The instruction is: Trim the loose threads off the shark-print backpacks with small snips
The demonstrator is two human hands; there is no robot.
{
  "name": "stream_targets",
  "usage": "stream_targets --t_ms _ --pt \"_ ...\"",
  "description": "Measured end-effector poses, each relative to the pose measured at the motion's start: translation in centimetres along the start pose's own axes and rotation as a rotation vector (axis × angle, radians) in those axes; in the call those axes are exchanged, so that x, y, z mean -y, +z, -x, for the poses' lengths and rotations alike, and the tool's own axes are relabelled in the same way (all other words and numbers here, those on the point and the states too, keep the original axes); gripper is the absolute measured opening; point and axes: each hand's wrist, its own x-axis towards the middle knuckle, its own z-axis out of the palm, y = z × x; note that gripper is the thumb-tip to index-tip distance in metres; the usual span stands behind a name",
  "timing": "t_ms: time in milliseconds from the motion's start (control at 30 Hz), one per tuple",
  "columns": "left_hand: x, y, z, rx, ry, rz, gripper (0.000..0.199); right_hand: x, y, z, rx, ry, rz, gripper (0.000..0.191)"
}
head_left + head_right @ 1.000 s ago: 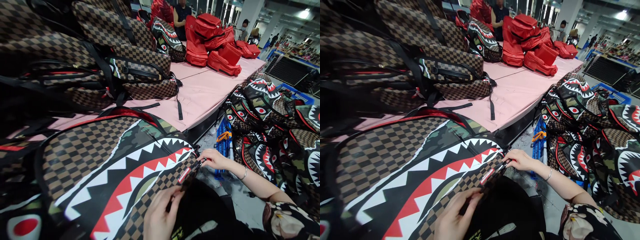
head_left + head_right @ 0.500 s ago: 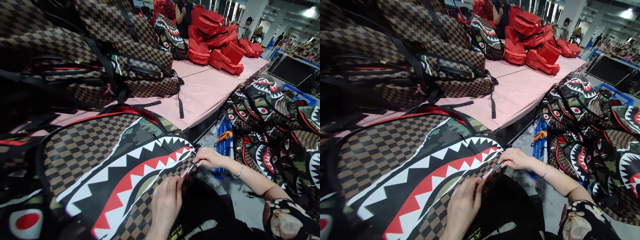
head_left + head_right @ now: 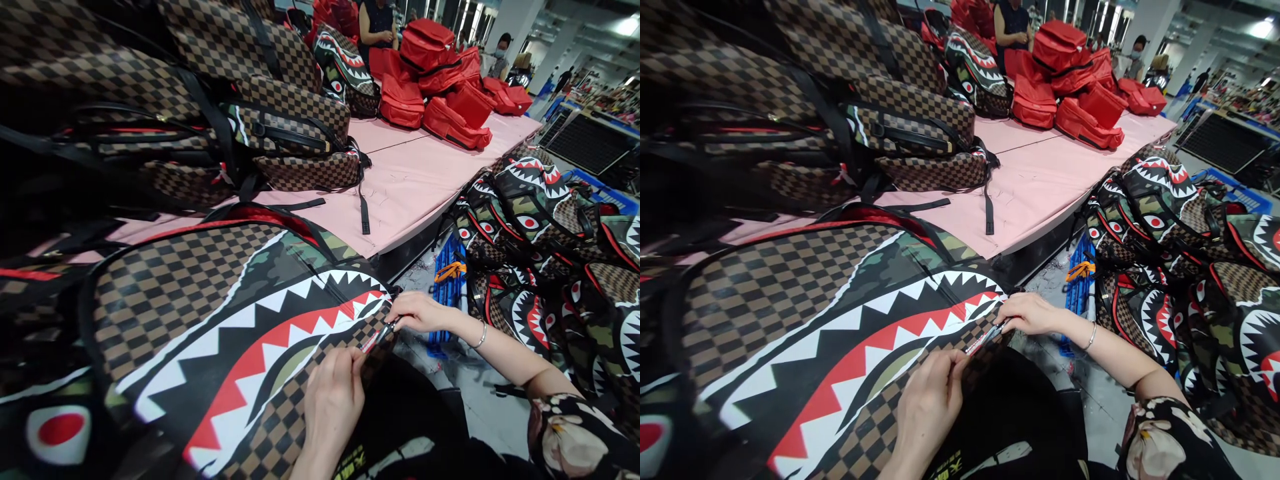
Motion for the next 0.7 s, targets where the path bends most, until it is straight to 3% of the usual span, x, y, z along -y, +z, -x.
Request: stream_targets --t_ms 300,567,700 --pt "-0.1 0.0 -0.1 0.003 -0.024 -0.015 0.015 2.0 -0.2 -1.7 0.128 -0.013 0.122 0.023" --pt "-0.6 -0.5 -0.7 0.11 -0.106 -0.066 0.021 3.2 0.1 -2.3 0.143 -0.041 0.175 0.019" --pt "-0.6 -0.8 -0.9 0.104 -0.076 -0.059 0.02 3.7 0.1 -2.4 0.167 -0.036 0.252 0.019"
